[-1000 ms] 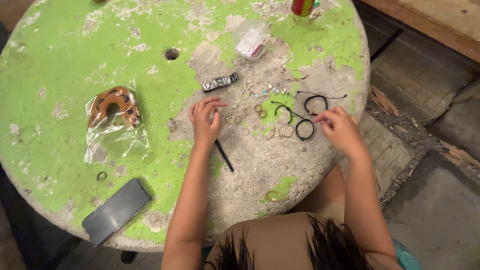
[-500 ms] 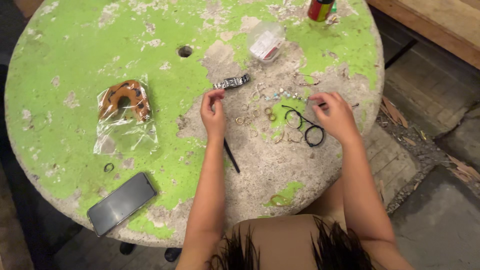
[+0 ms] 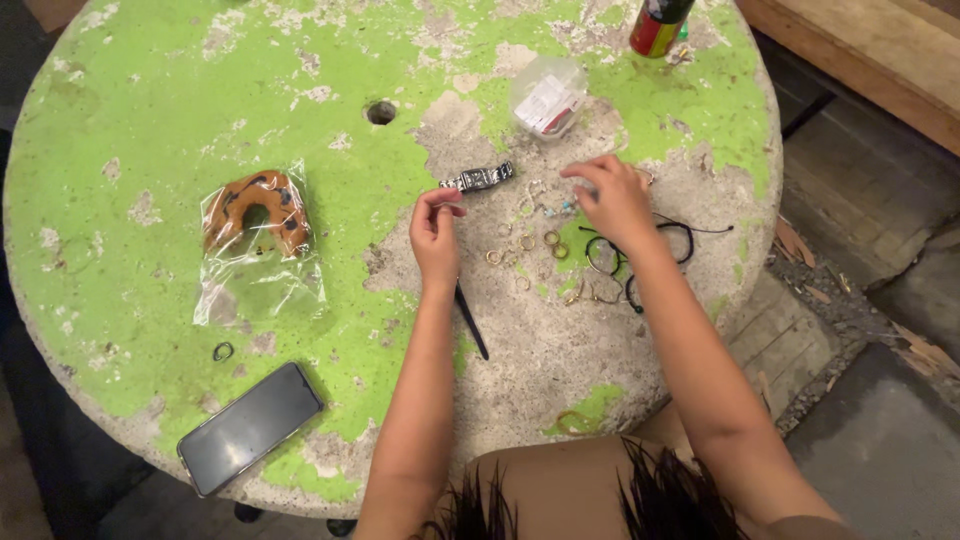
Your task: The person tries on several rings on different fingers and then puts on a beaded bracelet on the left wrist. They adjust the items and leave them on the table.
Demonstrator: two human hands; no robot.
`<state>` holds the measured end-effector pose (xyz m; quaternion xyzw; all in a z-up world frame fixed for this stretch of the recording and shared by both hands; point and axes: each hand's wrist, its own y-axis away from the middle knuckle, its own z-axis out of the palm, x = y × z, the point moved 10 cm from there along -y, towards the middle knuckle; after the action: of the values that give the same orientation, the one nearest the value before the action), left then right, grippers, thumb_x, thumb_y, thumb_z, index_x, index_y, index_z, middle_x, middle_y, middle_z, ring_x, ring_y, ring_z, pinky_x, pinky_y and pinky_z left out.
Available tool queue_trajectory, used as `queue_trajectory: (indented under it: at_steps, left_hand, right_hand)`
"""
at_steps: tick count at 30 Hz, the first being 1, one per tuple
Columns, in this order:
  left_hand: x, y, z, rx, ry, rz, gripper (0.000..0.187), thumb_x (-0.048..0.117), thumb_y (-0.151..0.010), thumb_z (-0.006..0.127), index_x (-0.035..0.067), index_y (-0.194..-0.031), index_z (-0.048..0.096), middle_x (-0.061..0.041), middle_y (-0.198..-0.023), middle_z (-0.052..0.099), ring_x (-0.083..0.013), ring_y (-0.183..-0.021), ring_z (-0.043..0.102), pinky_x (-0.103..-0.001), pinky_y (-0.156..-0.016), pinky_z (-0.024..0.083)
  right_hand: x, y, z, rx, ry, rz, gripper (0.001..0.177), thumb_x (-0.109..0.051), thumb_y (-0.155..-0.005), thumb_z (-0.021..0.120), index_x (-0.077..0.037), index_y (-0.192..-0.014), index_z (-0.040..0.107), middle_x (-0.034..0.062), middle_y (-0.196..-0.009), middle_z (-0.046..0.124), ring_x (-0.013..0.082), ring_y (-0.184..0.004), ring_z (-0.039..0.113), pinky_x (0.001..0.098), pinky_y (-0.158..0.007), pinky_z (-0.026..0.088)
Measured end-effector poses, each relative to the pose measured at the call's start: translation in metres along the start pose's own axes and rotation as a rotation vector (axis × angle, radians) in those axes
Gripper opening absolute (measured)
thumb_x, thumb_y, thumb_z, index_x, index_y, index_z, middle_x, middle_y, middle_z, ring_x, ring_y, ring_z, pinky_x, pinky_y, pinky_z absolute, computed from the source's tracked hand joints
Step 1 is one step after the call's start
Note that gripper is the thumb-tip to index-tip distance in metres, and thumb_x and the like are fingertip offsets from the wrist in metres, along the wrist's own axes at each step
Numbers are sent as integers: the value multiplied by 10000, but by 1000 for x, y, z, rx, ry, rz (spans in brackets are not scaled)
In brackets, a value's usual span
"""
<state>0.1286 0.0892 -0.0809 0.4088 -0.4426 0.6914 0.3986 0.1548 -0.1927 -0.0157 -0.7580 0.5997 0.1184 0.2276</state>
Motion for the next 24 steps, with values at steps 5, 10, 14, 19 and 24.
queue_trajectory:
  at_steps: [5, 10, 14, 19, 24]
  left_hand:
    - [-1, 0, 4, -2, -22, -13, 203, -26, -1016, 480, 9, -1123, 649, -64, -1059, 690, -124, -866, 648, -264, -813, 523]
    - [4, -1, 7, -14, -21, -20, 204, -18, -1019, 481, 17, -1115, 657, -58, -1050, 693, -120, -860, 644, -270, -806, 536]
    - [7, 0, 8, -19, -44, -29, 202, -10, -1022, 483, 20, -1116, 659, -57, -1047, 694, -121, -853, 643, -270, -804, 534]
    - [4, 0, 8, -19, -60, -37, 196, -6, -1018, 486, 24, -1111, 656, -56, -1039, 698, -120, -846, 649, -270, -795, 534]
    - [1, -1, 8, -23, -35, -20, 194, -4, -1028, 483, 24, -1116, 653, -55, -1040, 695, -115, -850, 643, -271, -797, 547]
  right_hand:
    - [-39, -14, 40, -29, 114, -194, 329, -179, -888, 709, -332, -1173, 770, 46, -1223, 623, 280, -1189, 550, 533, -1061, 334]
    - [-30, -24, 46, -64, 183, -133, 101, -250, -871, 771, -236, -967, 741, 4, -1156, 650, 253, -1173, 571, 513, -1083, 361]
    - [-20, -28, 39, -96, 51, -122, 100, -240, -891, 764, -218, -986, 739, 4, -1086, 676, 239, -1142, 598, 498, -1079, 384]
    - [25, -18, 19, -148, -45, 181, 130, -287, -987, 659, -279, -1080, 749, -26, -1107, 681, 192, -1048, 667, 454, -1110, 421]
    - [-4, 1, 13, -164, 115, -77, 171, -323, -822, 784, -236, -969, 784, 19, -1170, 657, 244, -1172, 556, 498, -1063, 361]
